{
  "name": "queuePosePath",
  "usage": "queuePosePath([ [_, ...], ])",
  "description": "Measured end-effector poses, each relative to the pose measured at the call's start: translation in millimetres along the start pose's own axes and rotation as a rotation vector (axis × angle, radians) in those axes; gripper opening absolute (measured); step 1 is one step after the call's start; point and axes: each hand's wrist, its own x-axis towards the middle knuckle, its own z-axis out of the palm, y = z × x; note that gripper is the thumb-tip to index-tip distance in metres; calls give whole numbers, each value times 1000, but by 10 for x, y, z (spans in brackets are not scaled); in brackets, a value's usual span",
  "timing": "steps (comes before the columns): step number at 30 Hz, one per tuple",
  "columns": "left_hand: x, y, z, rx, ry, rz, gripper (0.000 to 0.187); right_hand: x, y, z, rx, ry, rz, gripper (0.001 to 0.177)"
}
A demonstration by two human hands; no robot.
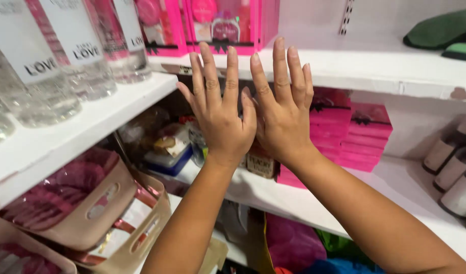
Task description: Organizing and stacking pink skincare kits on a retail or storage shelf.
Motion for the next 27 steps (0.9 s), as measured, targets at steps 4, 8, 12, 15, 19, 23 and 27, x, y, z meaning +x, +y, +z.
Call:
queuePosePath([
  [4,292,-171,138,34,51,47,65,339,64,50,-45,-1,-19,66],
  [8,592,-270,297,50,90,57,67,649,171,160,-55,19,-30,71],
  [12,858,-354,511,33,100,31,66,953,325,325,-70,46,-44,76],
  [15,1024,-489,710,51,80,-5,68,1208,439,508,-100,7,-74,77],
  [19,1260,-615,922,37,74,-17,67,1483,642,756,-170,-8,-108,77],
  [23,1523,-634,972,75,47,-39,67,1781,772,910,-210,10,-139,77],
  [27,1627,-685,1117,129,75,-18,65,1991,955,1109,-261,92,-165,66],
])
